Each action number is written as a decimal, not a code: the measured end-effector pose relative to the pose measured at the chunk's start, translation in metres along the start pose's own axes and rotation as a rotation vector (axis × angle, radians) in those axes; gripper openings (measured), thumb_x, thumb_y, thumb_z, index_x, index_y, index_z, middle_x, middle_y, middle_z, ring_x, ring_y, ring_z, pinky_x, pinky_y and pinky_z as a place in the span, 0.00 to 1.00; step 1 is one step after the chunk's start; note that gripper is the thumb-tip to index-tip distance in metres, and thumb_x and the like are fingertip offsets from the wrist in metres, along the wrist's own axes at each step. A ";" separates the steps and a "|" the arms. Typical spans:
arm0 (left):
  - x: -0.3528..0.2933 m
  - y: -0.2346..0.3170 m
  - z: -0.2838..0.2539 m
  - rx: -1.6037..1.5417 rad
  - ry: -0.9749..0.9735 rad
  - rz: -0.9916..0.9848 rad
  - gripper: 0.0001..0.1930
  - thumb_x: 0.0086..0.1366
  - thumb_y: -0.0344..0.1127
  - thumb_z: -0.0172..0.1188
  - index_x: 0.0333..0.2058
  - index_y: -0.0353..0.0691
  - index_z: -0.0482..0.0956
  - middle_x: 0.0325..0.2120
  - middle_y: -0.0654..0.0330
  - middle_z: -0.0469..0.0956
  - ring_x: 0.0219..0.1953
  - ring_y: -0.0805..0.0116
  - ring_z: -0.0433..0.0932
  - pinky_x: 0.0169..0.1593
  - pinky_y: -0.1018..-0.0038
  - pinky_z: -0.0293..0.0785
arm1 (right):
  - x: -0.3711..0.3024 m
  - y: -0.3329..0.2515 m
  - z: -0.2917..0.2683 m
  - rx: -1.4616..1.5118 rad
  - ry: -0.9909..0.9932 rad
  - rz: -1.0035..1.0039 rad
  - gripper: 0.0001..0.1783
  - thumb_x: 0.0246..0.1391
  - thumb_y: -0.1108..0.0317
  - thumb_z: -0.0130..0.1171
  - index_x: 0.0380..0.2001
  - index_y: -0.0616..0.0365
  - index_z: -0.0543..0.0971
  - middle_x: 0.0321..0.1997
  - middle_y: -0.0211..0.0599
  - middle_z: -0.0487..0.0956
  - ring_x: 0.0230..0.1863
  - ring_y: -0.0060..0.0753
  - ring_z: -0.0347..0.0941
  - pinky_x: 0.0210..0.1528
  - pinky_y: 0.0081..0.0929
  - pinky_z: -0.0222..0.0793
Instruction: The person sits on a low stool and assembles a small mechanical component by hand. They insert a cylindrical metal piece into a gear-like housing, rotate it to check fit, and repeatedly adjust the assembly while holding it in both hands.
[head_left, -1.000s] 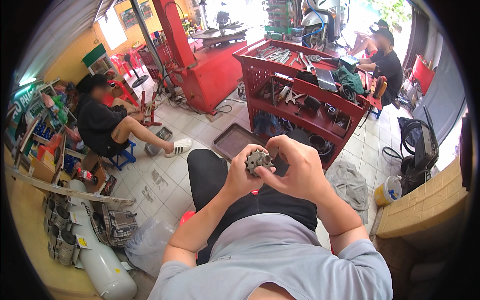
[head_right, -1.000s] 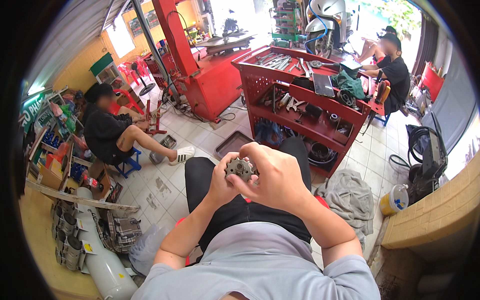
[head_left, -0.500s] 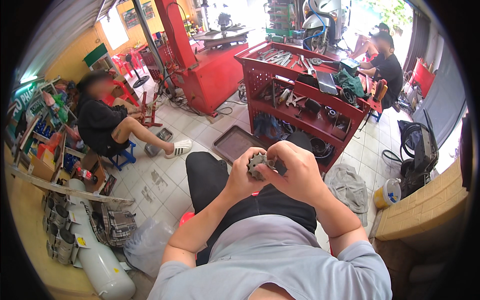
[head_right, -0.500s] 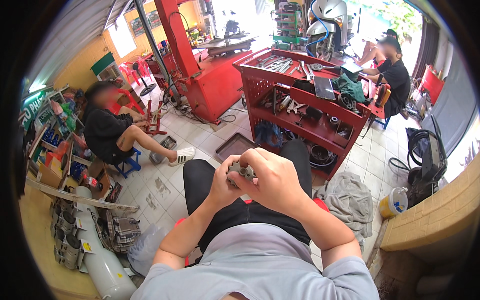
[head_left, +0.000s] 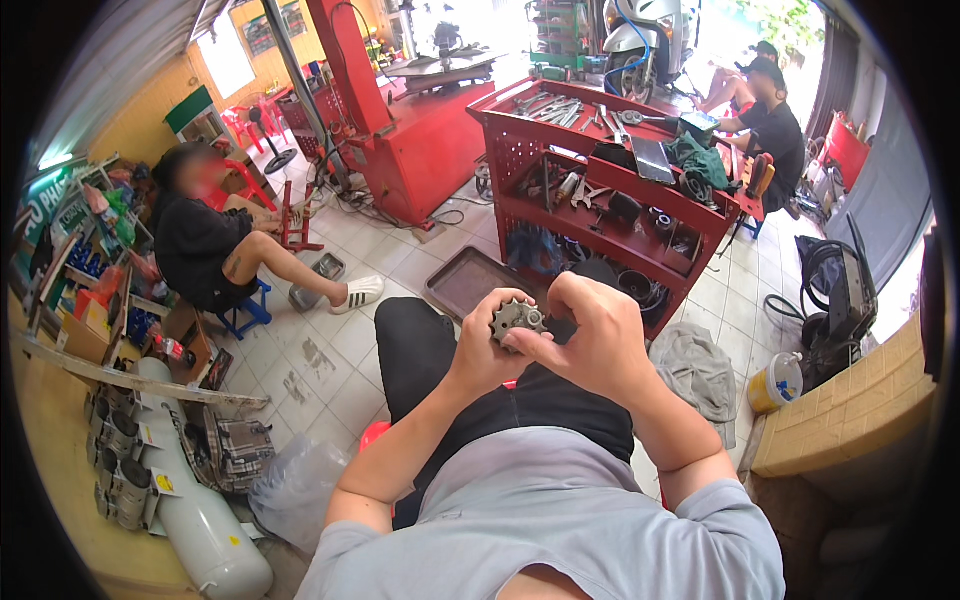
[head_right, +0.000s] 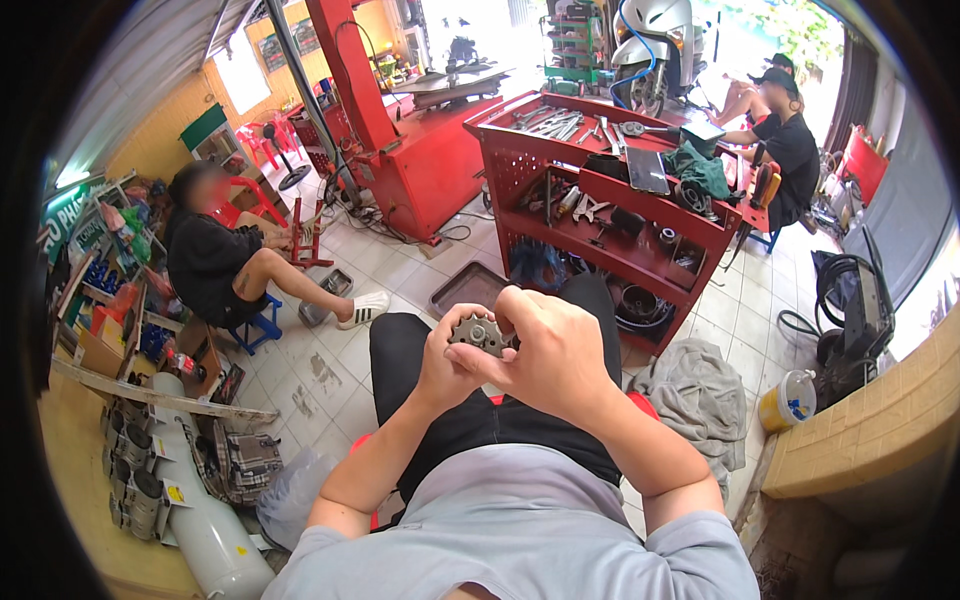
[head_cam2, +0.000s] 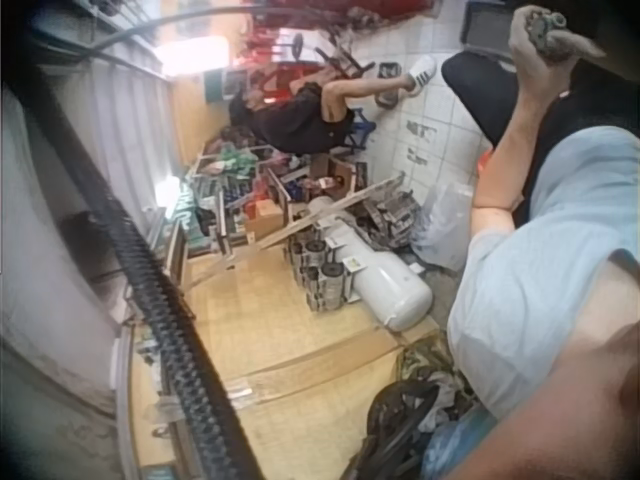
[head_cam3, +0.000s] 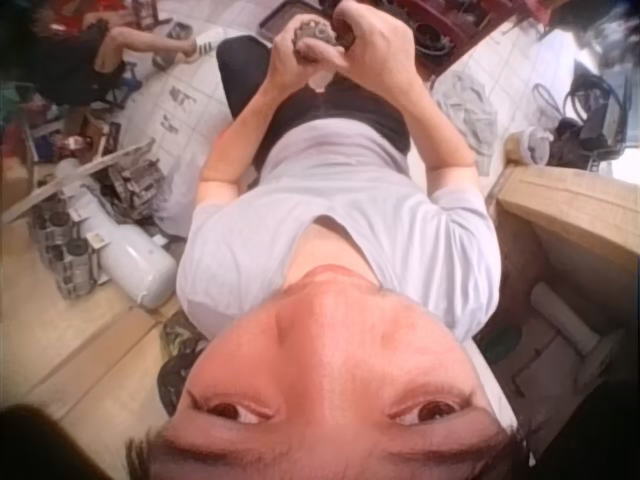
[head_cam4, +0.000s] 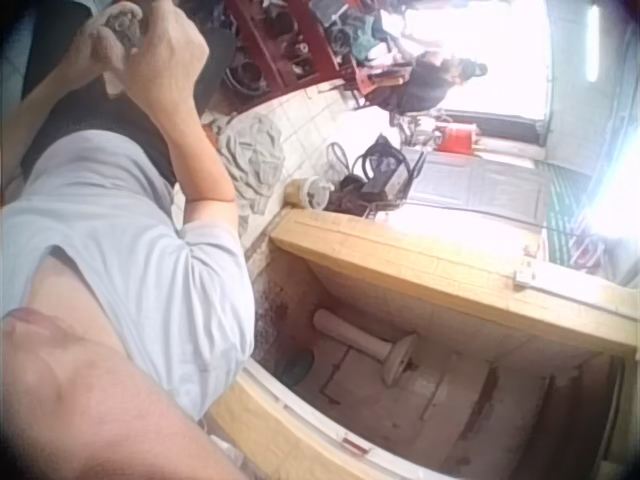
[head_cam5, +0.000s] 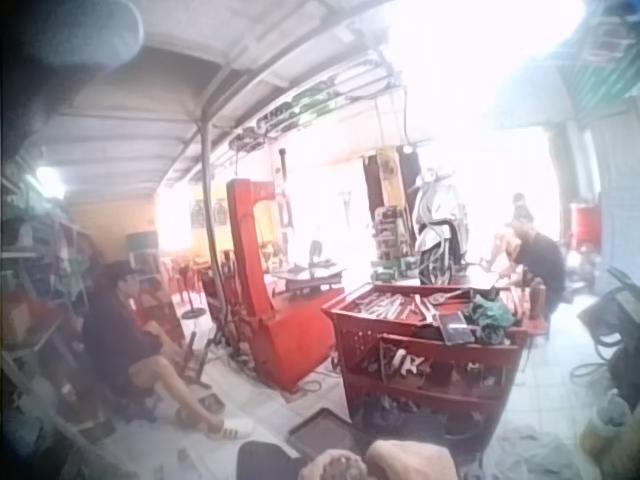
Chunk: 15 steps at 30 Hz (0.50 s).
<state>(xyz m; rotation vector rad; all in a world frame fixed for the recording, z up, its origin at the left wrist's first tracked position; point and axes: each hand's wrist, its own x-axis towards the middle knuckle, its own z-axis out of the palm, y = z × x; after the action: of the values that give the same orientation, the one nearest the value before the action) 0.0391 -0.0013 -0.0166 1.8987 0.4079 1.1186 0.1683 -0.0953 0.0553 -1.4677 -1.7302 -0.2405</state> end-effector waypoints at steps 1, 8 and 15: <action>-0.001 -0.001 0.000 -0.005 0.002 0.005 0.24 0.43 0.34 0.74 0.38 0.38 0.71 0.26 0.61 0.76 0.29 0.74 0.75 0.35 0.76 0.73 | -0.001 0.000 0.002 -0.049 0.022 -0.022 0.19 0.39 0.53 0.68 0.19 0.55 0.71 0.15 0.31 0.71 0.17 0.35 0.70 0.18 0.28 0.63; -0.002 -0.005 0.001 0.004 -0.015 -0.029 0.23 0.45 0.32 0.72 0.38 0.37 0.71 0.27 0.59 0.77 0.29 0.74 0.76 0.36 0.76 0.73 | -0.001 0.001 0.010 0.012 0.069 -0.146 0.13 0.39 0.64 0.64 0.20 0.57 0.71 0.17 0.34 0.70 0.19 0.38 0.69 0.21 0.30 0.63; -0.003 -0.002 0.002 0.021 -0.028 -0.020 0.23 0.45 0.32 0.72 0.38 0.37 0.71 0.27 0.60 0.77 0.29 0.74 0.75 0.35 0.76 0.73 | 0.000 -0.001 0.005 -0.020 0.078 -0.124 0.12 0.41 0.61 0.62 0.21 0.56 0.71 0.17 0.33 0.66 0.19 0.36 0.67 0.21 0.31 0.62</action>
<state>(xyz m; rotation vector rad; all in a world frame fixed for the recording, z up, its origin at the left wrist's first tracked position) 0.0390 -0.0033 -0.0199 1.9226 0.4239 1.0778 0.1647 -0.0930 0.0523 -1.3486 -1.7618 -0.3767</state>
